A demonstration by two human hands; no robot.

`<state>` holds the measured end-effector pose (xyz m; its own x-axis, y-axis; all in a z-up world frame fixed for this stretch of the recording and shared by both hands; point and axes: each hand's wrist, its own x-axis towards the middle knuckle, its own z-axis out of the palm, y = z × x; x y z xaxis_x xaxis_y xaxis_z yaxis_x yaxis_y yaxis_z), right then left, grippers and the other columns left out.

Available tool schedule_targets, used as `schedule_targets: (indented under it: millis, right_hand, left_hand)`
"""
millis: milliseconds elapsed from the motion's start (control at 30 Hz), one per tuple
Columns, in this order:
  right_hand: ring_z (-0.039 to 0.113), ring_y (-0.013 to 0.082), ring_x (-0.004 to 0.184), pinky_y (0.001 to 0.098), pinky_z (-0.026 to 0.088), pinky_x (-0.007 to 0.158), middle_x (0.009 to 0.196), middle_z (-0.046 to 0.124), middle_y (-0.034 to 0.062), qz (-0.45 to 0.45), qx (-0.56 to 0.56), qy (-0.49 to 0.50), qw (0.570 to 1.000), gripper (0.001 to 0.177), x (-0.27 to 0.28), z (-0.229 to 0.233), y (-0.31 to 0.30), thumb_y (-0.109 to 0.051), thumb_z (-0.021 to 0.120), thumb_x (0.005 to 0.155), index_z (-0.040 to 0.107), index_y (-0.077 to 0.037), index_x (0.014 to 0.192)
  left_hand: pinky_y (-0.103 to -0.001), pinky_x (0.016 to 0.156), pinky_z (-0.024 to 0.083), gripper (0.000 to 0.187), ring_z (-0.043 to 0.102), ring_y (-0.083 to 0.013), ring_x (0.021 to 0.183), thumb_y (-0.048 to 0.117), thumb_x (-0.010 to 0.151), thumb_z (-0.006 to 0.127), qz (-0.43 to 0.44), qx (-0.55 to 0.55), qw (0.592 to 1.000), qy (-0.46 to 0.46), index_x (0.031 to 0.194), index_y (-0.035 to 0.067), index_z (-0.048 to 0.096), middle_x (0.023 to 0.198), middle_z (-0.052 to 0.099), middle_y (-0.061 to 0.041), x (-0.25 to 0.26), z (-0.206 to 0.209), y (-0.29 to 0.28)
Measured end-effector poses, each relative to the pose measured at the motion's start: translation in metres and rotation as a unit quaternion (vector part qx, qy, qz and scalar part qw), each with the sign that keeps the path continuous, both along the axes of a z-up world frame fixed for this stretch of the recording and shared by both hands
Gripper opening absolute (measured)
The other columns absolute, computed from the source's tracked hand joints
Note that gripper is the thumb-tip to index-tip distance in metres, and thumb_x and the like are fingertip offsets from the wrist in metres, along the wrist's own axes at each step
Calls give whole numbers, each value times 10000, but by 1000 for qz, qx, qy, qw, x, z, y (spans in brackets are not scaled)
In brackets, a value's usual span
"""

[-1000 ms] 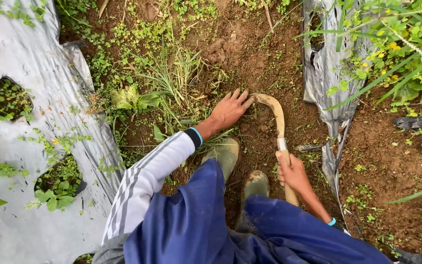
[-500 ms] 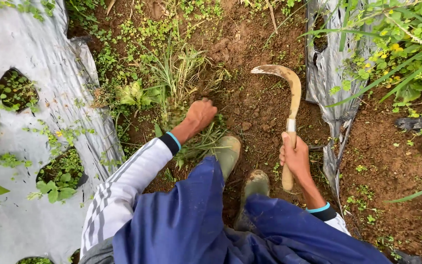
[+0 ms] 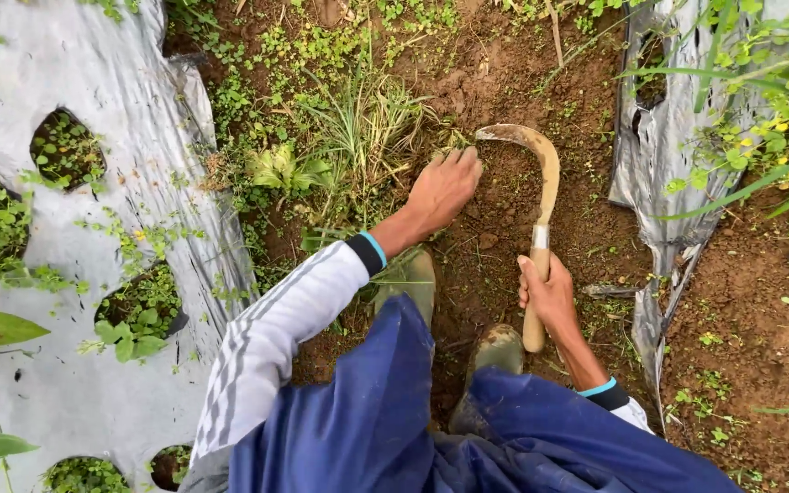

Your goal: The person uses a sickle to cut weeds and grass growing in a garden bed covered with plastic mulch. They pull the cut vegetation by hand and gather it into a pile on the ground.

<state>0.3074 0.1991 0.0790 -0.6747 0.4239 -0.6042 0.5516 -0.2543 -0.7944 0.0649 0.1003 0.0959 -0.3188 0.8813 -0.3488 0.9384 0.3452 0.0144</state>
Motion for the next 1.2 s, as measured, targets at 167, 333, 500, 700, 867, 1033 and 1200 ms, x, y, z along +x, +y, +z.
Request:
schedule_targets:
  millis: [167, 333, 500, 700, 867, 1033, 1200]
  right_hand:
    - [594, 161, 495, 301, 537, 438, 683, 583, 111, 29, 56, -9, 998, 195, 9, -33, 5, -125, 638, 1019, 564, 52, 1053]
    - [576, 134, 486, 257, 510, 419, 684, 574, 86, -1, 137, 22, 990, 139, -9, -43, 9, -97, 638, 1022, 564, 17, 1053]
    - [518, 74, 458, 207, 474, 401, 640, 528, -1, -67, 114, 93, 987, 96, -54, -20, 10, -59, 493, 1071, 532, -53, 984]
    - [500, 87, 417, 214, 442, 358, 571, 528, -4, 1, 87, -1, 996, 170, -34, -14, 8, -100, 543, 1049, 562, -64, 883]
    - [487, 84, 449, 192, 459, 404, 611, 488, -35, -111, 86, 132, 981, 171, -52, -35, 11, -71, 455, 1092, 521, -106, 938]
    - [531, 119, 416, 248, 493, 363, 554, 547, 20, 65, 53, -15, 996, 94, -36, -42, 13, -53, 562, 996, 564, -51, 901]
    - [500, 83, 424, 190, 485, 407, 574, 502, -20, -145, 133, 230, 953, 240, -67, -25, 16, 15, 457, 1074, 506, -108, 873]
  left_hand:
    - [-457, 1072, 461, 524, 577, -278, 1253, 224, 1036, 595, 147, -79, 982, 91, 1465, -17, 417, 1333, 588, -182, -25, -72, 5]
    - [-404, 853, 531, 373, 678, -219, 902, 324, 1034, 509, 162, -139, 969, 126, 1224, 17, 602, 977, 670, -86, -40, -147, 0]
    - [-383, 682, 564, 181, 648, -177, 640, 212, 980, 569, 135, -82, 985, 63, 946, 80, 688, 724, 632, -39, -67, -167, -17]
    - [-379, 683, 556, 151, 655, -182, 654, 178, 947, 555, 105, -73, 991, 50, 936, 101, 685, 727, 627, -24, -64, -134, -18]
    - [-391, 737, 568, 162, 666, -187, 685, 163, 968, 537, 112, -76, 990, 48, 953, 98, 685, 749, 634, -31, -61, -118, -18]
    - [-391, 776, 569, 171, 672, -181, 707, 165, 983, 528, 84, -101, 990, 53, 960, 95, 683, 769, 641, -32, -57, -99, -17]
    - [-384, 780, 559, 150, 694, -174, 726, 161, 966, 544, 79, -73, 990, 87, 936, 110, 682, 771, 636, -11, -58, -109, -20]
